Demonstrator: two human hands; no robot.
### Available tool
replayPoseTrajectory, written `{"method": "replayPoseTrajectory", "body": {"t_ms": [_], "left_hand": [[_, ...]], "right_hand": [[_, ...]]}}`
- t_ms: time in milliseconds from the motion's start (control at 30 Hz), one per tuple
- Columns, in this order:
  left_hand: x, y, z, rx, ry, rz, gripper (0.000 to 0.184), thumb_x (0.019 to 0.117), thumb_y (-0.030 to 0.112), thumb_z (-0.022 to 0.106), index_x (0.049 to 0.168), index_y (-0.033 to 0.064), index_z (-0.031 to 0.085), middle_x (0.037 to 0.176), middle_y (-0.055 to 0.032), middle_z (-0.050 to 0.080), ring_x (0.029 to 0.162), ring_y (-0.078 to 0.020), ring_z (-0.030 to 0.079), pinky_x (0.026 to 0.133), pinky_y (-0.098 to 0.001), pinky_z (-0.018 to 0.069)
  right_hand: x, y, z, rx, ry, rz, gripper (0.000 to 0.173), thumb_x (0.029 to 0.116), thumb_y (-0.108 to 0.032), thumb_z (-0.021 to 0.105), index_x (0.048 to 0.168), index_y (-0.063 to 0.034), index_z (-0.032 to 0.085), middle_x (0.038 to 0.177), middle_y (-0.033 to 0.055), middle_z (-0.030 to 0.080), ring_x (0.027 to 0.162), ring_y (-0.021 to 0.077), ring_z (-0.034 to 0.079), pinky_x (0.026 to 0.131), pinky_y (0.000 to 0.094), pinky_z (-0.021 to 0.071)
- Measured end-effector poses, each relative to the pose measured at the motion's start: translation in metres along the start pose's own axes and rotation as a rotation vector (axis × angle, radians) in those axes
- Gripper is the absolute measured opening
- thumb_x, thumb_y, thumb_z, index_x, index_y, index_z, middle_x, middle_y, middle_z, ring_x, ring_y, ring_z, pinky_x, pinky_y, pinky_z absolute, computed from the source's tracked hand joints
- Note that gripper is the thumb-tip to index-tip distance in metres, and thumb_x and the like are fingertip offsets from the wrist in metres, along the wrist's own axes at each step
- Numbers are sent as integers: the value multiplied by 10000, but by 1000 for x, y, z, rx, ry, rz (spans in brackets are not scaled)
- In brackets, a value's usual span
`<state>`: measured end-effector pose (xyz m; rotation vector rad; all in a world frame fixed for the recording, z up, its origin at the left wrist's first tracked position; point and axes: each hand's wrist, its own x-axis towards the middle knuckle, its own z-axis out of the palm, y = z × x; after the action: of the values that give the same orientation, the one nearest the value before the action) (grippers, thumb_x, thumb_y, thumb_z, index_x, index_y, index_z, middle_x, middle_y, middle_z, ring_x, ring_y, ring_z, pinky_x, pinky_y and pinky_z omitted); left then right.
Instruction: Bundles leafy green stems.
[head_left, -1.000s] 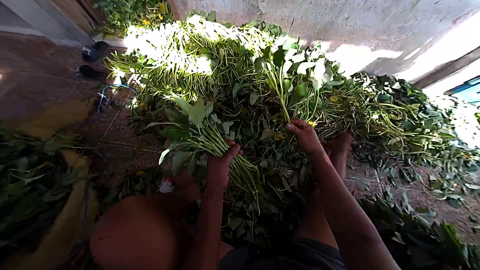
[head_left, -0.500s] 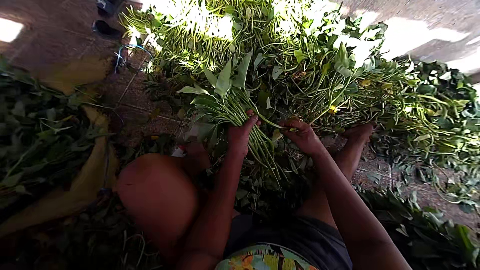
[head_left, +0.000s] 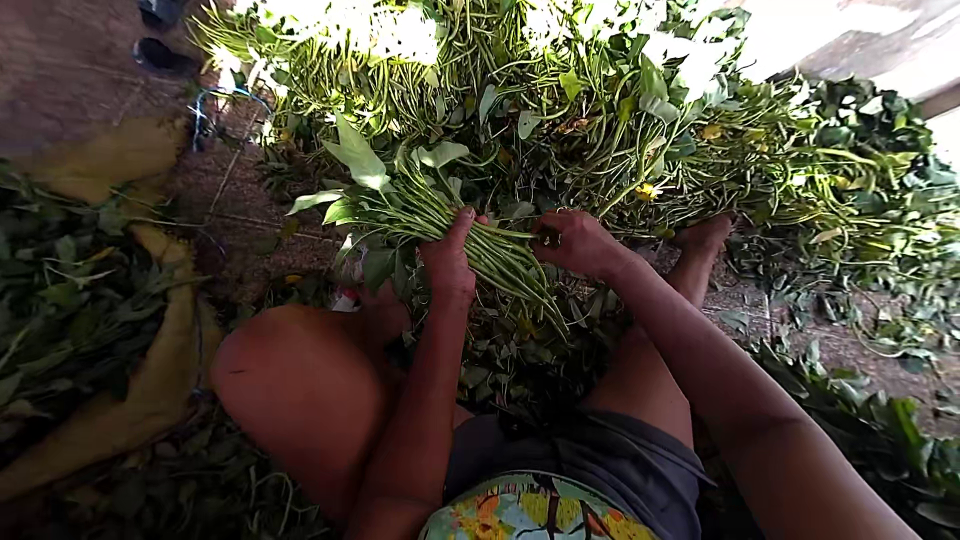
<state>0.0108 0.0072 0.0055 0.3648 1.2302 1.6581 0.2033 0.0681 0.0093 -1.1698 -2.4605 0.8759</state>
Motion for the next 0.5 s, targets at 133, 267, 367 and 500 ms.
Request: {"method": "replayPoseTrajectory", "body": {"t_ms": [133,267,367,500], "left_hand": [[17,14,-11,-67,197,181,153,990,58,655,1119,22,581,843,-82,715,756,-181,728,751,-349,636],[38,43,-28,-83,307,361,133,998,25,625,1105,19,547,822,-71,680,730,-173,710,731,-348,638],[23,40,-26,17,222,232,183,996,114,670,1148,79,575,869,-17,706,745,-127,721,723,-294,640],[8,26,-28,-52,-33,34,234,1025,109,606,1251,145,557,944,-2,694,815,-139,719,797,-335,630]], "right_hand": [[13,44,-14,-203,-172,295,194,958,-95,636,1067,58,685,1036,276,690,1021,475,669,885,686,502],[-15,114,-26,-215,-8,316,173,929,-63,695,1067,43,698,991,278,704,958,491,685,852,720,499],[-21,77,-38,-108,-48,339,555,935,-217,761,1404,-4,556,1341,311,588,1236,514,570,1046,719,399],[-19,2,-11,284,-87,119,688,958,-293,711,1510,-4,420,1374,225,591,1167,317,643,987,476,535]]}}
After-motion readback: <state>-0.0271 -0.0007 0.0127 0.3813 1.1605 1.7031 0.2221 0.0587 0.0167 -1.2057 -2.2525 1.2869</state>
